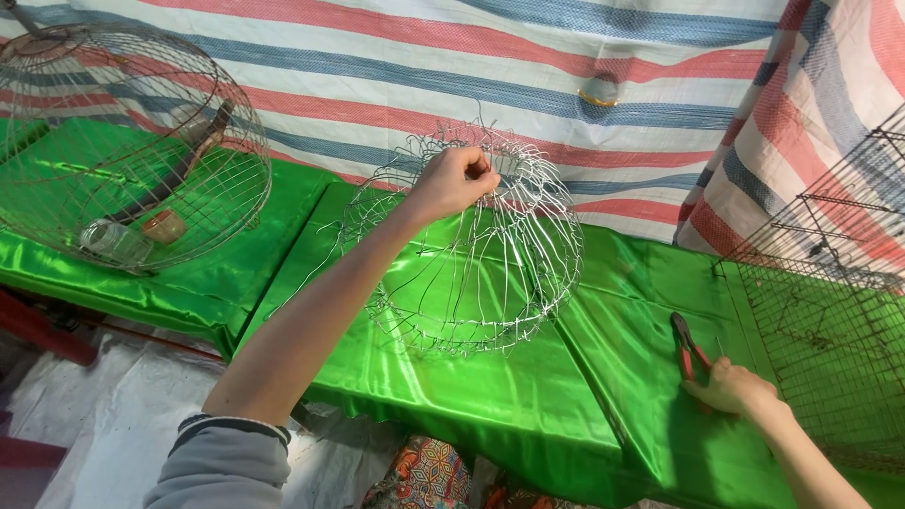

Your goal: The person assembles a wire birdcage by hand, bending and twisting thin metal wires to form a spherical frame. They use red-handled pliers to cut and secure wire segments, repeatedly adjusting the structure on a green-covered table.

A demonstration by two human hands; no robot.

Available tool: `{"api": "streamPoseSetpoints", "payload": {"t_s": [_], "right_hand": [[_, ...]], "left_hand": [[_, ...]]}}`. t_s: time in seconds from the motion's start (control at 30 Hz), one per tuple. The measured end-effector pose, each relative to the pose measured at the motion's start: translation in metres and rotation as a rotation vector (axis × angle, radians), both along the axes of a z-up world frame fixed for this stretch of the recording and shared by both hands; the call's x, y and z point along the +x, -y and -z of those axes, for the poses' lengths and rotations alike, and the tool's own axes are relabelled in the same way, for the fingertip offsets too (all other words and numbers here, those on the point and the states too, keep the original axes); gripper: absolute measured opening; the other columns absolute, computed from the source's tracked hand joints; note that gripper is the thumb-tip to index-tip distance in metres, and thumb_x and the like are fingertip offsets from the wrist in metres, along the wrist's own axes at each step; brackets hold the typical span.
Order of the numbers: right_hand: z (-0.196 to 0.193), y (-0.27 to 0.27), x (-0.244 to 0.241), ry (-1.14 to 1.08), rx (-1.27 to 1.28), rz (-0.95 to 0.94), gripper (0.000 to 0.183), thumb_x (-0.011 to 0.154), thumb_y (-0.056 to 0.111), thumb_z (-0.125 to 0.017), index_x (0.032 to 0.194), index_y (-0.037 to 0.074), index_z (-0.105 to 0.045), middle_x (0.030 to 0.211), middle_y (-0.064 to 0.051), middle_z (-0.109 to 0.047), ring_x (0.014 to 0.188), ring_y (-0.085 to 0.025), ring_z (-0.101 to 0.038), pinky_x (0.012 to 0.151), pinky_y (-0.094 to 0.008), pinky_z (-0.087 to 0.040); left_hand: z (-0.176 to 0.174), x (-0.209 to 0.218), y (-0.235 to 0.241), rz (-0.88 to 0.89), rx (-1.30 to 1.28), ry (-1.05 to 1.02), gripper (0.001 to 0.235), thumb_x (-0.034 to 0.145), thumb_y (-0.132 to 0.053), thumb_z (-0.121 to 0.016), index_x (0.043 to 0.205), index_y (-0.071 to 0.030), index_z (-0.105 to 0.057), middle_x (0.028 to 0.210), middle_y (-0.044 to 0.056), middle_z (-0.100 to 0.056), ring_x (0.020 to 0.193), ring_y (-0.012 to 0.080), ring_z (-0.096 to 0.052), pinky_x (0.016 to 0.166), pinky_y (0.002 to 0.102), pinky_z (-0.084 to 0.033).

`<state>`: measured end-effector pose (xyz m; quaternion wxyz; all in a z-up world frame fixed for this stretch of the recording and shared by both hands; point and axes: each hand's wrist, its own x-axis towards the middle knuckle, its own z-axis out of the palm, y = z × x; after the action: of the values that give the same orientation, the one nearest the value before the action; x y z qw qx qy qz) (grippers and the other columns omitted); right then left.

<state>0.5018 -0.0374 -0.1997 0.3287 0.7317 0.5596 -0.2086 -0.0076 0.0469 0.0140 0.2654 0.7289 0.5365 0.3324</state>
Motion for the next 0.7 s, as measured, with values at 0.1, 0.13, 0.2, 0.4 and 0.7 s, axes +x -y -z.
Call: {"api": "streamPoseSetpoints", "payload": {"t_s": [0.1,0.13,0.2,0.4,0.7], "right_hand": [[0.003,-0.003,0.009,0.045,0.001,-0.02,0.089,0.089,0.083,-0.047,0.144,0.013,-0.043,0.119,-0.001,-0.077,0.094,-0.011,-0.08,0.074,-0.028,-0.068],[-0.003,-0.002,0.001,0.049,0.001,-0.024,0.089,0.089,0.083,-0.047,0.144,0.013,-0.043,0.119,-0.001,-0.077,0.094,-0.011,-0.08,0.074,-0.028,-0.068],[-0.017,-0.002,-0.012,0.23,0.007,-0.072,0.106,0.078,0.1,-0.033,0.144,0.018,-0.047,0.128,0.001,-0.076,0.11,-0.014,-0.08,0.093,-0.035,-0.066],[-0.13,0.007,-0.148,-0.358,0.881,-0.463,0.044,0.088,0.045,-0.067,0.129,0.035,-0.056,0.1,0.0,-0.056,0.092,-0.029,-0.073,0.072,-0.051,-0.065],[-0.214,-0.058,-0.305,-0.883,1.02,-0.72,0.031,0.09,0.021,-0.073,0.119,0.016,-0.063,0.13,-0.005,-0.057,0.08,-0.03,-0.072,0.07,-0.053,-0.059]], "left_hand": [[0.014,0.002,-0.01,-0.019,0.207,-0.163,0.015,0.093,-0.014,-0.063,0.079,-0.014,-0.058,0.07,-0.003,-0.06,0.059,0.0096,-0.052,0.054,0.024,-0.045],[0.013,0.003,-0.01,-0.024,0.206,-0.16,0.015,0.093,-0.014,-0.063,0.079,-0.014,-0.058,0.07,-0.003,-0.06,0.059,0.0096,-0.052,0.054,0.024,-0.045],[0.013,0.005,-0.01,-0.14,0.177,-0.353,0.02,0.094,-0.035,-0.059,0.089,-0.016,-0.058,0.09,0.004,-0.052,0.077,0.0179,-0.051,0.06,0.029,-0.047],[-0.013,0.003,0.02,-0.136,0.176,-0.474,0.034,0.096,-0.038,-0.047,0.095,-0.017,-0.074,0.101,0.008,-0.059,0.11,0.0319,-0.055,0.096,0.054,-0.039],[0.014,-0.014,-0.016,-0.001,0.124,-0.38,0.035,0.1,-0.034,-0.047,0.077,-0.016,-0.067,0.103,0.011,-0.057,0.093,0.0279,-0.058,0.078,0.042,-0.049]]}}
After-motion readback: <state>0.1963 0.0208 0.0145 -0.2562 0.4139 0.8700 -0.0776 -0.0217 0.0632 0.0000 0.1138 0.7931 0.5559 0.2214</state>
